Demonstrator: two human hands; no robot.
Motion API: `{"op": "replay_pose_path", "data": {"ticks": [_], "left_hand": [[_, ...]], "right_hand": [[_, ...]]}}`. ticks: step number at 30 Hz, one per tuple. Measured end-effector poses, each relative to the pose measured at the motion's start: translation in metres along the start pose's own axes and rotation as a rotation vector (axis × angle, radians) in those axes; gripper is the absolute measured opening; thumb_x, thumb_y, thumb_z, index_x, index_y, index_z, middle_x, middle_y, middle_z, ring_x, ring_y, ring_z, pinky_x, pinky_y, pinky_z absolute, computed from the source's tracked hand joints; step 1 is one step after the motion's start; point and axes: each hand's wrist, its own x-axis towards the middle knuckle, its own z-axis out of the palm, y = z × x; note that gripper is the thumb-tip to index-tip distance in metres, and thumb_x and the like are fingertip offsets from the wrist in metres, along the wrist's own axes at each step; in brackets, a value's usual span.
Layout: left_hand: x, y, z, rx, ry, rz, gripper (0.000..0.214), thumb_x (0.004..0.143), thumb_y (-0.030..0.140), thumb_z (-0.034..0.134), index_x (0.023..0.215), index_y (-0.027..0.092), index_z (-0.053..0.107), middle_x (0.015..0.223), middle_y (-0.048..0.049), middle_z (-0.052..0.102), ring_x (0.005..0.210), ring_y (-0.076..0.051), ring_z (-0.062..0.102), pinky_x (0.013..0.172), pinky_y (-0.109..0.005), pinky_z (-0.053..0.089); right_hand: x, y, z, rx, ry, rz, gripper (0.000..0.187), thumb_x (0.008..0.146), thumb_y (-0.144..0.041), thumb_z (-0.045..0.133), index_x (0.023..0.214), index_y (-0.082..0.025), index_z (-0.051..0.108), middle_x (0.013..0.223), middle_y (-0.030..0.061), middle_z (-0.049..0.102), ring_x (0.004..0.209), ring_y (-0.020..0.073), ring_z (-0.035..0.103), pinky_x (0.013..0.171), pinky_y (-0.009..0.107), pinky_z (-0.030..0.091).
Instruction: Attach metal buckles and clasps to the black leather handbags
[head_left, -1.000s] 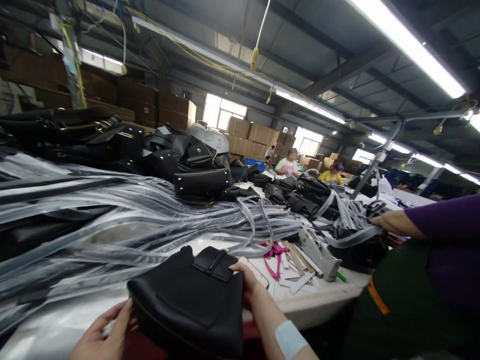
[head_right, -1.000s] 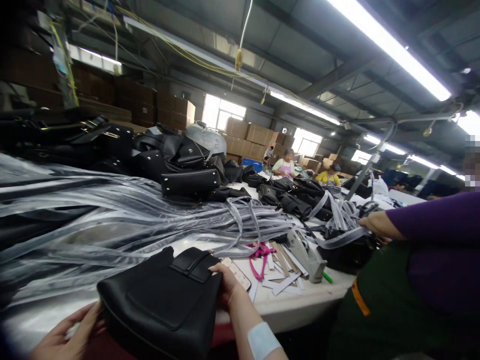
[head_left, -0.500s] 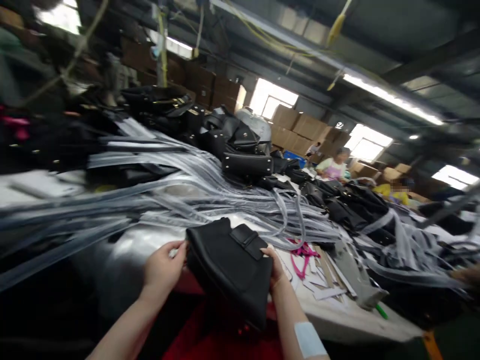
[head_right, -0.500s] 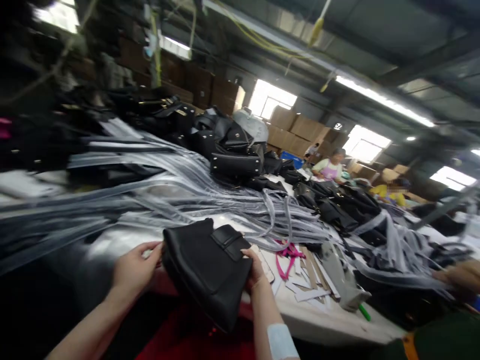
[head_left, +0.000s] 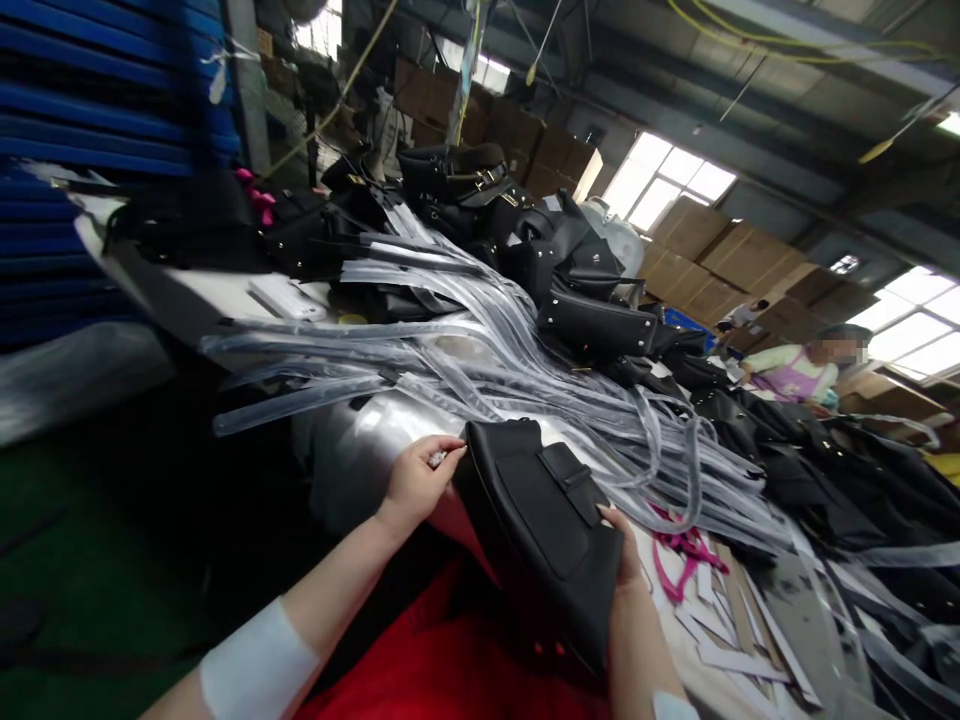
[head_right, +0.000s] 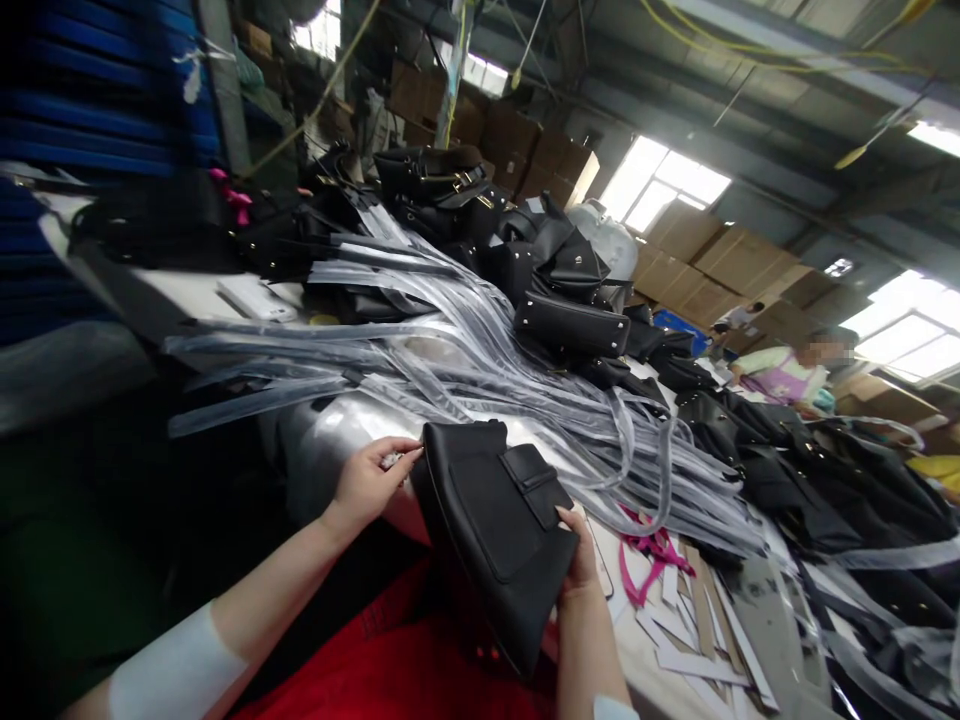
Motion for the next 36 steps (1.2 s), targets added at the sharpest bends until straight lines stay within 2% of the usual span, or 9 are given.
{"op": "replay_pose_path", "data": {"ticks": [6,12,17,21,23,26,29,33,36], "left_hand": [[0.006,-0.001,-0.002,0.008,-0.043,0.053,0.023,0.08,0.04,0.06,0.08,0.019,0.071,0.081,-0.0048,0.072,0.071,-0.018,0.066,0.066,-0.027,0.052],[0.004,-0.004,0.003,-0.126,-0.084,-0.076,0.025,0.082,0.04,0.058,0.084,0.016,0.064,0.066,-0.0009,0.064,0.054,-0.013,0.06,0.053,-0.023,0.049],[0.002,-0.005,-0.001,-0.122,-0.088,-0.124,0.025,0.083,0.04,0.056,0.082,0.016,0.063,0.067,-0.0019,0.066,0.055,-0.014,0.061,0.053,-0.024,0.05],[-0.001,-0.004,-0.006,0.086,-0.031,0.119,0.019,0.085,0.033,0.057,0.089,0.017,0.068,0.087,-0.0061,0.072,0.079,-0.019,0.068,0.074,-0.028,0.053],[-0.003,-0.004,-0.006,0.193,-0.011,0.268,0.016,0.087,0.028,0.057,0.09,0.018,0.069,0.09,-0.0065,0.073,0.085,-0.019,0.068,0.08,-0.029,0.052],[-0.006,-0.007,-0.004,0.35,0.013,0.478,0.017,0.091,0.022,0.053,0.095,0.016,0.068,0.089,-0.0075,0.073,0.083,-0.019,0.068,0.079,-0.031,0.053],[-0.008,-0.01,-0.001,0.551,0.058,0.631,0.019,0.094,0.018,0.05,0.102,0.013,0.067,0.088,-0.0092,0.073,0.08,-0.02,0.068,0.075,-0.031,0.053],[-0.008,-0.01,0.003,0.781,0.112,0.746,0.018,0.093,0.016,0.051,0.102,0.012,0.066,0.079,-0.0082,0.071,0.071,-0.019,0.066,0.063,-0.03,0.049],[-0.006,-0.007,0.006,0.851,0.147,0.758,0.017,0.093,0.017,0.051,0.097,0.013,0.067,0.071,-0.0058,0.068,0.064,-0.018,0.063,0.058,-0.029,0.045]], "right_hand": [[0.004,0.001,-0.007,-0.038,0.013,0.036,0.023,0.069,-0.027,0.062,0.086,-0.015,0.072,0.074,0.01,0.075,0.077,0.031,0.073,0.078,0.046,0.057],[0.003,0.002,-0.003,-0.04,0.039,0.041,0.024,0.068,-0.029,0.062,0.085,-0.016,0.072,0.08,0.0113,0.076,0.08,0.0323,0.073,0.079,0.048,0.057],[0.0,-0.001,0.001,-0.041,0.1,0.103,0.021,0.066,-0.029,0.061,0.078,-0.016,0.072,0.075,0.0113,0.076,0.076,0.0321,0.072,0.078,0.049,0.057],[0.0,-0.002,0.001,-0.023,0.091,0.106,0.023,0.066,-0.029,0.062,0.081,-0.015,0.072,0.073,0.0108,0.075,0.081,0.0326,0.072,0.081,0.049,0.057],[-0.001,-0.002,0.001,-0.021,0.05,0.09,0.025,0.065,-0.029,0.064,0.084,-0.015,0.072,0.071,0.0098,0.075,0.085,0.0331,0.072,0.082,0.048,0.056],[-0.002,-0.003,0.001,-0.015,-0.02,0.084,0.028,0.064,-0.03,0.067,0.086,-0.015,0.072,0.072,0.0092,0.075,0.09,0.0334,0.071,0.085,0.047,0.055],[-0.005,-0.003,0.004,-0.013,-0.026,0.091,0.029,0.063,-0.031,0.068,0.088,-0.016,0.073,0.074,0.0087,0.076,0.091,0.0332,0.071,0.086,0.046,0.055],[-0.007,-0.003,0.008,-0.005,0.031,0.108,0.027,0.063,-0.031,0.067,0.084,-0.015,0.073,0.075,0.0094,0.076,0.089,0.0336,0.072,0.085,0.047,0.055],[-0.008,-0.003,0.009,0.011,0.079,0.125,0.025,0.061,-0.03,0.068,0.079,-0.014,0.073,0.075,0.0105,0.076,0.082,0.0326,0.073,0.084,0.046,0.056]]}}
